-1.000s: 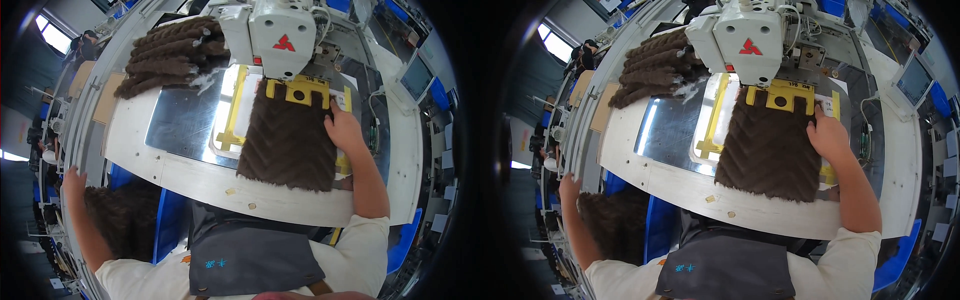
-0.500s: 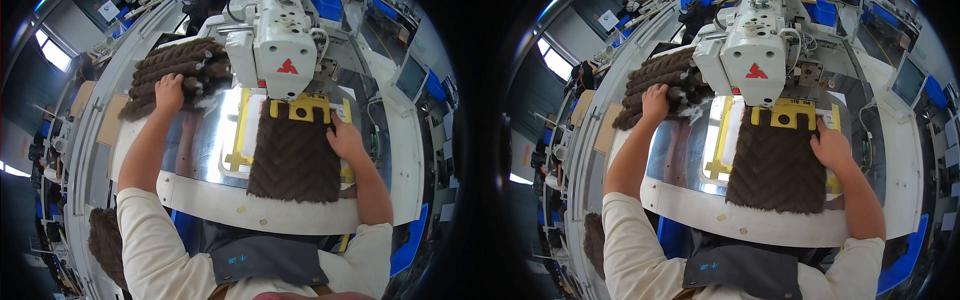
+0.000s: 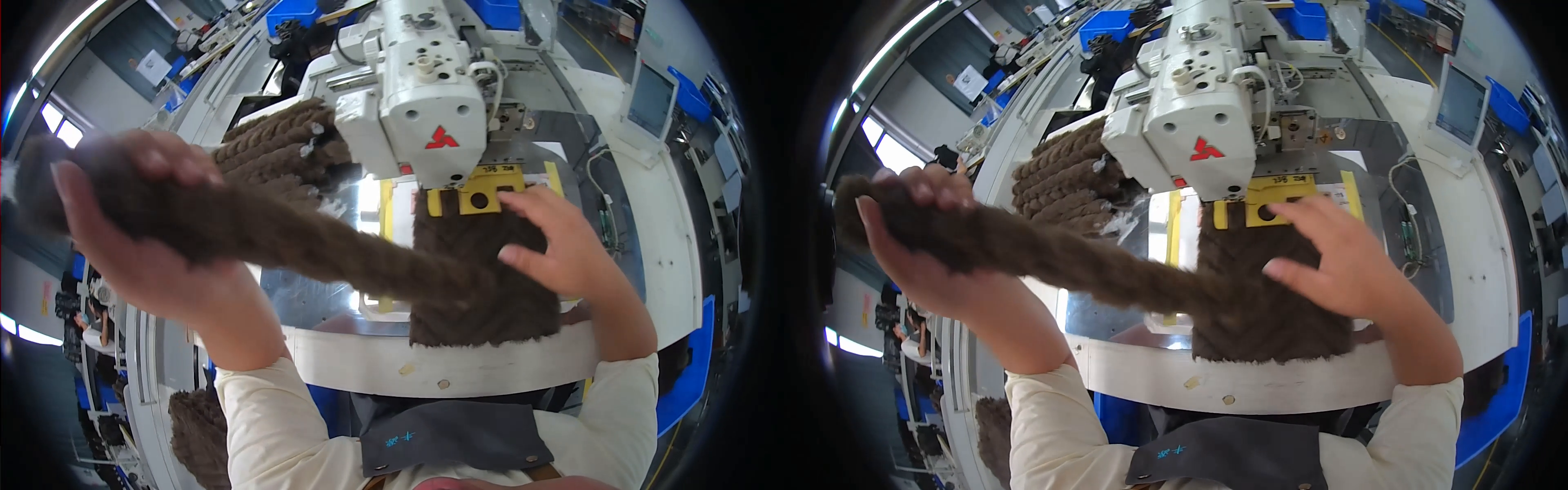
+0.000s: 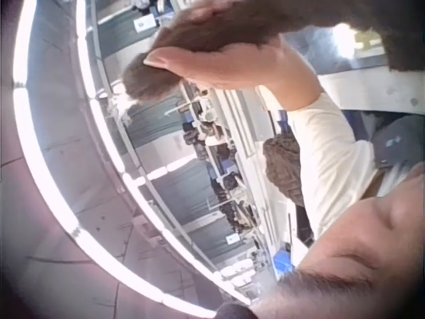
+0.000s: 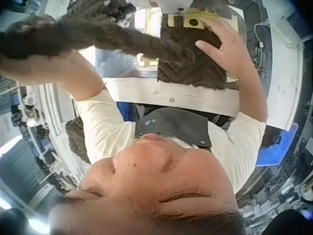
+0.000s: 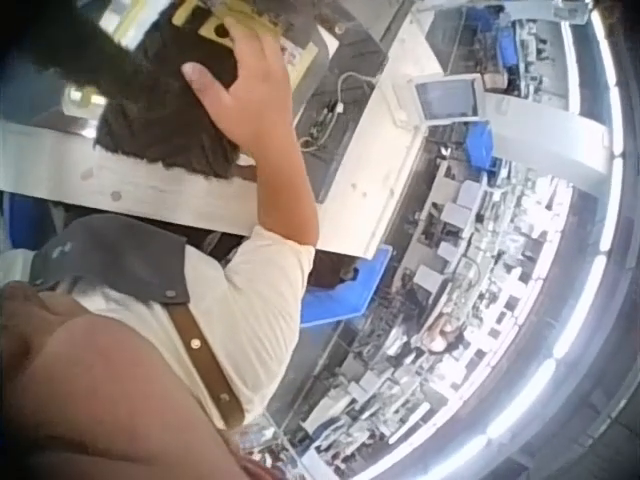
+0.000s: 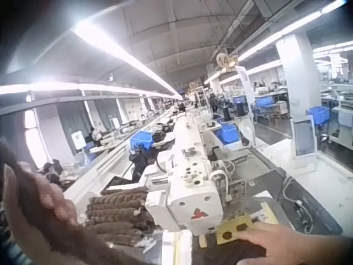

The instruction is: Using an industrial sewing machine to assemble processed fur fabric pieces.

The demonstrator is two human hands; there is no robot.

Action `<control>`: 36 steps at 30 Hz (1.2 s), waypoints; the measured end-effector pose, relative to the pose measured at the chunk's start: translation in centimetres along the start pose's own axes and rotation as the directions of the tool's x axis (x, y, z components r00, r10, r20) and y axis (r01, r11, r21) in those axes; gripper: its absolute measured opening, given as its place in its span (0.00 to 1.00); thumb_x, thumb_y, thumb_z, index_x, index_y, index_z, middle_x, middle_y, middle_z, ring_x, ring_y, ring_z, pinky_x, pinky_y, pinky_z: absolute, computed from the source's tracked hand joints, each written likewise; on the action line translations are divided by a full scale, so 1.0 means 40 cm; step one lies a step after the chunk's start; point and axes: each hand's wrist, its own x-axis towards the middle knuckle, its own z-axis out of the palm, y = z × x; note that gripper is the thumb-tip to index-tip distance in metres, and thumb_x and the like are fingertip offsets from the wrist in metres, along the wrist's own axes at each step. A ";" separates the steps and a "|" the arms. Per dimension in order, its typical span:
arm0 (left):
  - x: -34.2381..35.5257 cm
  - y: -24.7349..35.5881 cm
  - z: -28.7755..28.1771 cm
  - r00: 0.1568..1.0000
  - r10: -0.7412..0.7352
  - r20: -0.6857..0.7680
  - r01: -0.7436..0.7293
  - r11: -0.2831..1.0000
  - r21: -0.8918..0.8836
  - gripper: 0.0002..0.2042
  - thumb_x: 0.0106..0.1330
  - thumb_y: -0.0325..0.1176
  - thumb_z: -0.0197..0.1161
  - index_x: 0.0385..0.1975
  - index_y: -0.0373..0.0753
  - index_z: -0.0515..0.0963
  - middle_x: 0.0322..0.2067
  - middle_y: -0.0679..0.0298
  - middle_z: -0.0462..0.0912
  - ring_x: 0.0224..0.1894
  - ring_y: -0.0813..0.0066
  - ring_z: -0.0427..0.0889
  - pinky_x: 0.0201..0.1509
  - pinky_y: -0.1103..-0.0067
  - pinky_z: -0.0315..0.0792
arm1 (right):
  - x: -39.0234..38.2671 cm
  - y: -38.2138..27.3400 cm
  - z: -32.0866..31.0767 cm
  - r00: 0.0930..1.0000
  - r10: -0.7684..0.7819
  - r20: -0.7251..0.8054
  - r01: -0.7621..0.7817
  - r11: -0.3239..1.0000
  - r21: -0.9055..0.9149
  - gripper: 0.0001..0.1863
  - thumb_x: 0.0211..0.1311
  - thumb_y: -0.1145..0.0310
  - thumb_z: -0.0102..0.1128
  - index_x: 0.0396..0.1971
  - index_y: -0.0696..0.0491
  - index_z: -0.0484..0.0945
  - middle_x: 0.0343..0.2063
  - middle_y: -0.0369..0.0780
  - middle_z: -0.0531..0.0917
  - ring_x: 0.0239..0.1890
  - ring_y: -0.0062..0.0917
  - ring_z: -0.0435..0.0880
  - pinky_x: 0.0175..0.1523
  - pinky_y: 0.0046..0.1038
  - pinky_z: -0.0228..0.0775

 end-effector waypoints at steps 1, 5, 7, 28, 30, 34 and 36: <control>-0.030 -0.040 0.028 0.999 -0.043 -0.008 0.042 0.992 -0.120 0.17 0.81 0.48 0.51 0.43 0.38 0.74 0.28 0.63 0.77 0.28 0.71 0.78 0.32 0.74 0.76 | 0.002 -0.031 -0.006 0.994 -0.106 0.025 0.103 0.991 0.091 0.39 0.61 0.51 0.73 0.67 0.56 0.71 0.56 0.50 0.78 0.56 0.44 0.81 0.61 0.38 0.73; -0.170 -0.192 0.178 0.876 -0.444 -0.185 0.314 0.819 -0.480 0.15 0.82 0.51 0.50 0.43 0.45 0.70 0.28 0.65 0.73 0.29 0.71 0.76 0.34 0.71 0.77 | 0.013 -0.111 0.051 0.951 -0.307 0.027 0.294 0.930 0.219 0.43 0.60 0.55 0.73 0.69 0.62 0.65 0.49 0.54 0.82 0.52 0.47 0.83 0.58 0.40 0.75; -0.232 -0.254 0.212 0.742 -0.629 -0.232 0.473 0.737 -0.483 0.15 0.83 0.48 0.51 0.44 0.42 0.70 0.31 0.61 0.77 0.35 0.66 0.79 0.45 0.67 0.78 | 0.024 -0.106 0.057 0.975 -0.173 0.137 0.171 0.985 0.022 0.38 0.59 0.60 0.70 0.65 0.63 0.67 0.42 0.54 0.83 0.47 0.48 0.84 0.53 0.43 0.76; -0.341 -0.358 0.068 0.856 -0.415 0.308 0.437 0.899 -0.001 0.34 0.43 0.55 0.87 0.37 0.30 0.85 0.35 0.56 0.88 0.37 0.67 0.87 0.43 0.76 0.80 | 0.042 0.000 0.053 0.934 -0.027 0.357 0.006 0.998 0.061 0.15 0.67 0.63 0.63 0.43 0.60 0.75 0.36 0.52 0.83 0.44 0.53 0.82 0.49 0.48 0.73; -0.333 -0.354 0.078 0.857 -0.392 0.334 0.428 0.903 -0.039 0.34 0.44 0.55 0.87 0.37 0.29 0.85 0.35 0.54 0.88 0.38 0.64 0.88 0.44 0.74 0.81 | 0.046 0.012 0.058 0.910 -0.028 0.414 -0.016 0.995 0.102 0.14 0.68 0.64 0.62 0.42 0.60 0.75 0.35 0.53 0.83 0.44 0.54 0.82 0.49 0.49 0.73; -0.331 -0.363 0.069 0.828 -0.348 0.440 0.456 0.874 -0.167 0.32 0.47 0.52 0.87 0.38 0.28 0.84 0.35 0.52 0.88 0.39 0.60 0.90 0.45 0.72 0.83 | 0.051 0.016 0.053 0.832 -0.058 0.551 -0.057 0.980 0.189 0.16 0.70 0.60 0.61 0.41 0.60 0.77 0.35 0.54 0.84 0.45 0.54 0.82 0.49 0.49 0.73; -0.339 -0.360 0.056 0.839 -0.327 0.434 0.425 0.893 -0.148 0.31 0.48 0.50 0.87 0.38 0.28 0.84 0.35 0.52 0.88 0.39 0.59 0.90 0.45 0.72 0.83 | 0.059 -0.001 0.040 0.804 -0.061 0.591 -0.094 0.969 0.227 0.18 0.70 0.57 0.61 0.40 0.60 0.78 0.35 0.54 0.84 0.45 0.54 0.82 0.49 0.49 0.73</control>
